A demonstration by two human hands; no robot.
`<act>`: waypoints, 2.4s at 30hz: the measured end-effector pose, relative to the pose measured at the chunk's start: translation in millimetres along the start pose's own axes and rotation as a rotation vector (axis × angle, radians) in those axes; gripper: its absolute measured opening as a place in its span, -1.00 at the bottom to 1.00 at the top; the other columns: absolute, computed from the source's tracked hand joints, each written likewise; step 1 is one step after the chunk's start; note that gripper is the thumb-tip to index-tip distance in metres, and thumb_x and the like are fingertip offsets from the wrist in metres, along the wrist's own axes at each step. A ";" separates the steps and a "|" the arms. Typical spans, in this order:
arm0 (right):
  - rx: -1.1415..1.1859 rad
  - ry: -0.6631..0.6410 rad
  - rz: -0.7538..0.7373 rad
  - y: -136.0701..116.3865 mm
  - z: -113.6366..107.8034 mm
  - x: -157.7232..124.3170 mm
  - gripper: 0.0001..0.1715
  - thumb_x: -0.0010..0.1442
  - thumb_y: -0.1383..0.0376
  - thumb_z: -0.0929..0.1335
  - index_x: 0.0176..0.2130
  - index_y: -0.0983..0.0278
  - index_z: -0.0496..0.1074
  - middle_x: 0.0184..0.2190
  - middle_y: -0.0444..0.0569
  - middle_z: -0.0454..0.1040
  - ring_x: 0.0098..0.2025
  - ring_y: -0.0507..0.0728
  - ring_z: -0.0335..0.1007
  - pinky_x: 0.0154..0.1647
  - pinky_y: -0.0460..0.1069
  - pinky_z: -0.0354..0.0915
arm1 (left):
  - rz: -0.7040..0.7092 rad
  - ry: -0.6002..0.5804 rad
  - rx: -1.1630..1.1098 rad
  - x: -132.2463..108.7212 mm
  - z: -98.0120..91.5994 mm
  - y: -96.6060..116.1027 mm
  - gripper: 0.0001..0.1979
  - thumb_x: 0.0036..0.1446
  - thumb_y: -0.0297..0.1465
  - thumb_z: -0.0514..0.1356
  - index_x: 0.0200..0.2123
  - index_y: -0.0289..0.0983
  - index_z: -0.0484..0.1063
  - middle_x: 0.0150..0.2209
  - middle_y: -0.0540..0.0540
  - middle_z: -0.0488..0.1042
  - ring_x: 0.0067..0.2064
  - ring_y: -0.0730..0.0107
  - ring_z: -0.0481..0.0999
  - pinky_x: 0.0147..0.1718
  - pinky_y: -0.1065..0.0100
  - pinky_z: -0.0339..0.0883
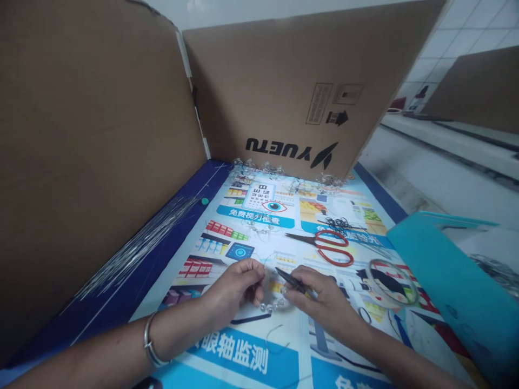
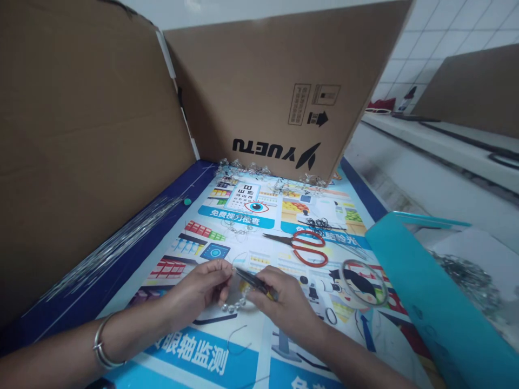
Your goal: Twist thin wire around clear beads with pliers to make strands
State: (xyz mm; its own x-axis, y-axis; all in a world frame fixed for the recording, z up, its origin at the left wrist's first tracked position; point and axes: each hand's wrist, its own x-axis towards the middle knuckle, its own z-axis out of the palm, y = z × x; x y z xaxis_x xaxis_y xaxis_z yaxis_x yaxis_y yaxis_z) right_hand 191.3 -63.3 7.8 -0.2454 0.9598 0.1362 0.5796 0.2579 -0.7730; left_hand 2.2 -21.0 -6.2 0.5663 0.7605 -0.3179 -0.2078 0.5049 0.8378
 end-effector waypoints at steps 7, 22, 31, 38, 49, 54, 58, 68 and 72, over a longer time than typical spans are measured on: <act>-0.025 0.126 0.036 8.0 -9.6 1.2 -0.84 0.14 0.23 0.26 -0.40 0.26 0.33 -0.46 -0.10 0.36 -0.41 0.05 0.28 -0.38 -0.08 0.22 | -0.099 -0.067 -0.021 -9.3 4.8 -4.6 -0.80 0.05 -0.30 0.18 -0.45 -0.33 0.30 -0.60 0.04 0.33 -0.62 0.57 0.28 -0.58 0.48 0.16; -0.390 -0.171 -0.012 17.2 -33.6 6.2 -0.79 0.14 0.21 0.27 -0.42 0.27 0.40 -0.47 -0.06 0.42 -0.42 0.07 0.31 -0.44 -0.08 0.16 | -0.088 -0.133 -0.025 -8.4 -2.2 -2.4 -0.83 0.06 -0.33 0.16 -0.46 -0.32 0.30 -0.62 0.01 0.35 -0.64 0.56 0.27 -0.62 0.50 0.15; -0.397 -0.221 0.055 10.1 -33.5 2.0 -0.72 0.15 0.20 0.24 -0.50 0.26 0.39 -0.55 -0.12 0.41 -0.50 0.04 0.30 -0.53 -0.12 0.08 | -0.068 -0.036 0.067 -6.7 0.8 -2.4 -0.72 -0.01 -0.24 0.24 -0.44 -0.28 0.22 -0.59 0.00 0.39 -0.61 0.53 0.32 -0.64 0.50 0.19; -0.533 -0.174 0.064 10.5 -31.9 1.7 -0.77 0.15 0.22 0.25 -0.46 0.25 0.39 -0.46 -0.08 0.46 -0.40 0.09 0.37 -0.45 -0.10 0.13 | -0.028 -0.032 -0.009 -6.7 1.2 -3.0 -0.72 0.06 -0.23 0.18 -0.46 -0.27 0.15 -0.67 0.11 0.25 -0.68 0.63 0.19 -0.67 0.54 0.06; -0.699 -0.166 0.021 18.4 -27.8 1.8 -0.79 0.15 0.22 0.26 -0.42 0.24 0.41 -0.44 -0.06 0.49 -0.38 0.11 0.40 -0.46 -0.08 0.12 | -0.029 0.064 0.376 -2.6 -3.3 13.7 -0.72 -0.02 -0.23 0.21 -0.30 -0.29 0.29 -0.42 -0.03 0.35 -0.47 0.50 0.29 -0.67 0.53 0.14; -0.747 -0.182 0.045 19.0 -25.4 3.2 -0.79 0.15 0.20 0.26 -0.42 0.24 0.41 -0.43 -0.07 0.49 -0.38 0.12 0.40 -0.47 -0.08 0.10 | 0.013 0.080 0.609 12.8 -9.7 22.8 -0.79 -0.07 -0.30 0.23 -0.41 -0.30 0.30 -0.48 0.04 0.30 -0.60 0.63 0.17 -0.73 0.58 0.03; -0.727 -0.188 0.048 18.8 -26.6 3.4 -0.80 0.16 0.22 0.26 -0.41 0.24 0.41 -0.42 -0.07 0.48 -0.36 0.13 0.40 -0.45 -0.08 0.11 | -0.042 0.058 0.669 24.4 -6.2 28.3 -0.78 -0.10 -0.37 0.23 -0.42 -0.27 0.22 -0.61 0.08 0.31 -0.67 0.61 0.20 -0.77 0.58 -0.09; -0.610 -0.197 0.113 18.3 -32.3 4.1 -0.80 0.13 0.23 0.27 -0.46 0.25 0.37 -0.46 -0.09 0.45 -0.40 0.09 0.37 -0.48 -0.10 0.06 | -0.100 -0.083 0.687 33.1 -1.6 24.8 -0.74 0.03 -0.22 0.15 -0.52 -0.32 0.33 -0.72 0.10 0.27 -0.76 0.67 0.06 -0.79 0.54 -0.12; -0.571 -0.200 0.101 16.2 -32.6 6.6 -0.79 0.14 0.22 0.25 -0.46 0.25 0.38 -0.46 -0.09 0.46 -0.40 0.08 0.36 -0.48 -0.11 0.05 | -0.115 -0.074 0.610 30.9 -2.9 22.8 -0.72 0.04 -0.20 0.15 -0.49 -0.33 0.35 -0.72 0.08 0.31 -0.75 0.67 0.10 -0.77 0.54 -0.10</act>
State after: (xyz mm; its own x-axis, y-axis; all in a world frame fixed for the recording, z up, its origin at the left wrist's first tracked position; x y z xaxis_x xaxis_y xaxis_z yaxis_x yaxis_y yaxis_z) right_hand 224.4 -49.2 16.4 -0.2765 0.9575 -0.0825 0.9190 0.2383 -0.3142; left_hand 12.6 15.2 1.8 0.6159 0.6741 -0.4077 0.3381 0.2412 0.9096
